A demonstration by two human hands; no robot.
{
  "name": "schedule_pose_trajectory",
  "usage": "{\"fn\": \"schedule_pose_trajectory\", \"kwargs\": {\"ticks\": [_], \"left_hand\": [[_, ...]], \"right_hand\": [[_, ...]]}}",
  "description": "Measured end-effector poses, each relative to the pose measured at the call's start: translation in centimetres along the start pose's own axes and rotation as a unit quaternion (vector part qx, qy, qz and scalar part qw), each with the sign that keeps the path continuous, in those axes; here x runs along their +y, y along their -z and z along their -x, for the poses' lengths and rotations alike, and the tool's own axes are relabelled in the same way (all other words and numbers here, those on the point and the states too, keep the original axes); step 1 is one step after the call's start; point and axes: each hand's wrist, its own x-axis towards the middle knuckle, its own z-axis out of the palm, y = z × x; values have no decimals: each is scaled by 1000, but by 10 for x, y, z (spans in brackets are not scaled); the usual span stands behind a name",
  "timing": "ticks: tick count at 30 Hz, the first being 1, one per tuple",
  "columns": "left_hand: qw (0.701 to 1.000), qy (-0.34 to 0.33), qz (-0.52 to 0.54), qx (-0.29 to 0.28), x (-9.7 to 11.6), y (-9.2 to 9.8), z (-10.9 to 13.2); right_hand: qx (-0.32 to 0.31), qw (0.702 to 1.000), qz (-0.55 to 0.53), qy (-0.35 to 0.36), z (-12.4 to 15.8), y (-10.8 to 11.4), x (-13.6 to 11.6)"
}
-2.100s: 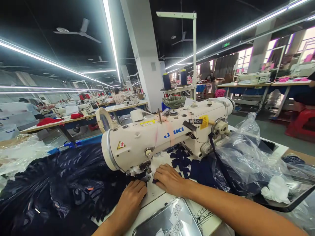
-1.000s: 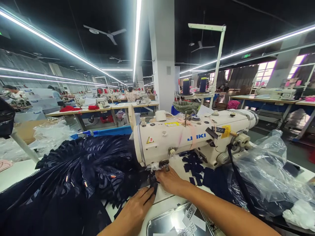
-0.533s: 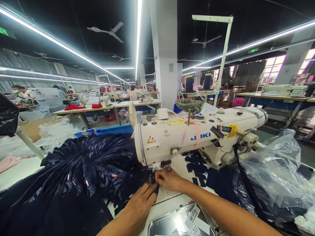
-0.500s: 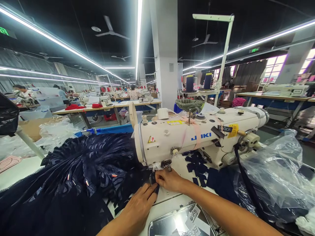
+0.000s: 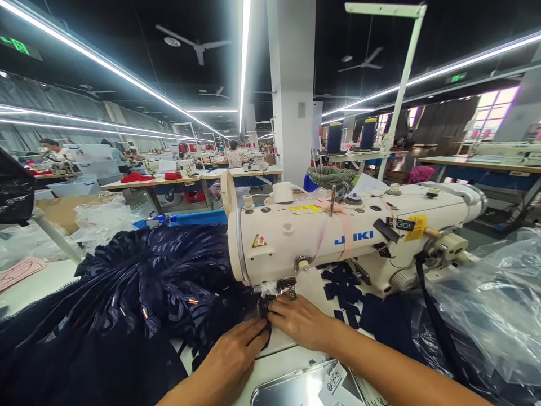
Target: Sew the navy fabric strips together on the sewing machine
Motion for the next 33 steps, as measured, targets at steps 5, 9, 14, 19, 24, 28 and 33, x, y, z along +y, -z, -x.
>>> {"fn": "schedule_pose_trajectory", "kwargs": {"ticks": [5,9,14,19,24,28,33], "left_hand": [[999,17,-42,21,-2,-11,-9],[997,31,-73,9,-2,-19,-14],[996,41,-81,-15,-2,-22,-16],[996,42,-81,-2,-3,-25,-19],[995,33,-89,34,-5,-26,-23],[992,30,-103,65,-4,-26,-25],[988,43,-114,98,-3,-23,-30]], "right_hand": [[-7,999,34,-5,-2,-3,12],[-11,999,49,-18,-2,-7,14],[8,999,45,-25,0,-11,14],[15,999,37,-25,1,-11,15],[15,998,44,-31,-2,-4,14],[7,997,70,-36,-4,-3,14],[40,996,74,-39,-3,-8,14]]}}
